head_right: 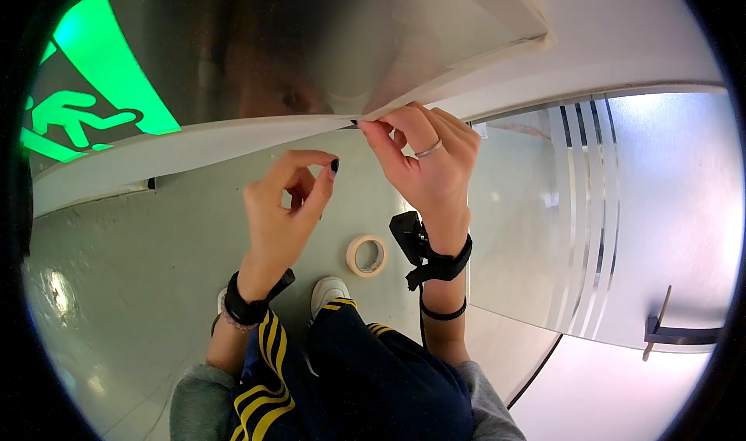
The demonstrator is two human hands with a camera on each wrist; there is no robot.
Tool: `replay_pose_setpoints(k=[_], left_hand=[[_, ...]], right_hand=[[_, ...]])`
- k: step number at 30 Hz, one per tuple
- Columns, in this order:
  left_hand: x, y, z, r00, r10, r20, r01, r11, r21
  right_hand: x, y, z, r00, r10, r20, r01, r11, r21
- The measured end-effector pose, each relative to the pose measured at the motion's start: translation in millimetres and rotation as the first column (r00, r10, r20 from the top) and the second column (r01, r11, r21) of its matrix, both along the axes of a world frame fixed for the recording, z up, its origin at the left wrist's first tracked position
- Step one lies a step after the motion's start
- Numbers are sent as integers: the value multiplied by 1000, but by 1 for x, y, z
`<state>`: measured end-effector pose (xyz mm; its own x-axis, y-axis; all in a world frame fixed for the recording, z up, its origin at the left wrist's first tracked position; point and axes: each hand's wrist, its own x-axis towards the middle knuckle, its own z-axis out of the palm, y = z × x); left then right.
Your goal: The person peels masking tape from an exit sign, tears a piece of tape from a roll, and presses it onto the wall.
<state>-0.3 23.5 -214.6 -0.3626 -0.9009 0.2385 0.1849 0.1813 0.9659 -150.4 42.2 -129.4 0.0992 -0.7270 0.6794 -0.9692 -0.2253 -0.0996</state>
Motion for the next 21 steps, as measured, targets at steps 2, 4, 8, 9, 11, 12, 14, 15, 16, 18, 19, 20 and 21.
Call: replay_pose_setpoints(k=[2, 4, 8, 9, 11, 12, 14, 15, 16, 18, 19, 20, 21], left_hand=[[0, 1, -2, 1000, -2, -3, 2, 1000, 0], [0, 2, -3, 1000, 2, 25, -1, 1000, -26], [1, 2, -8, 999, 36, 25, -34, 996, -88], [2, 1, -10, 999, 45, 26, -42, 992, -121], [2, 1, -12, 998, 51, 28, -46, 987, -153], [1, 2, -13, 997, 72, 28, -67, 985, -157], [1, 2, -14, 996, 89, 30, -83, 983, -166], [1, 3, -14, 995, 92, 28, -86, 982, -167], [1, 4, -13, 995, 95, 26, -89, 982, -169], [3, 6, -7, 999, 40, 18, -38, 996, -84], [4, 7, -3, 1000, -11, 5, 11, 1000, 3], [5, 8, 1, 1000, -16, 4, 16, 1000, -8], [6, 9, 5, 998, -43, -56, 47, 997, 68]], right_hand=[[-5, -1, 1, 999, 2, -34, -3, 1000, -17], [-15, -4, 6, 949, 13, -314, -62, 987, -148], [-27, -8, 11, 849, -36, -527, -100, 968, -228], [-28, -9, 9, 825, -24, -564, -135, 961, -240], [-30, -9, 4, 800, -14, -600, -168, 954, -247], [-30, -9, 2, 786, -28, -618, -163, 954, -251], [-30, -8, -3, 772, -49, -634, -153, 953, -260], [-31, -9, -6, 796, -24, -605, -168, 951, -259], [-31, -10, -10, 818, 1, -575, -184, 948, -260], [-29, -8, -20, 867, 22, -497, -182, 944, -275], [-24, -3, -25, 957, 56, -285, -127, 963, -238], [-17, 2, -28, 996, 74, -56, -84, 978, -191], [-10, 6, -29, 984, 133, 120, -120, 986, -113]])
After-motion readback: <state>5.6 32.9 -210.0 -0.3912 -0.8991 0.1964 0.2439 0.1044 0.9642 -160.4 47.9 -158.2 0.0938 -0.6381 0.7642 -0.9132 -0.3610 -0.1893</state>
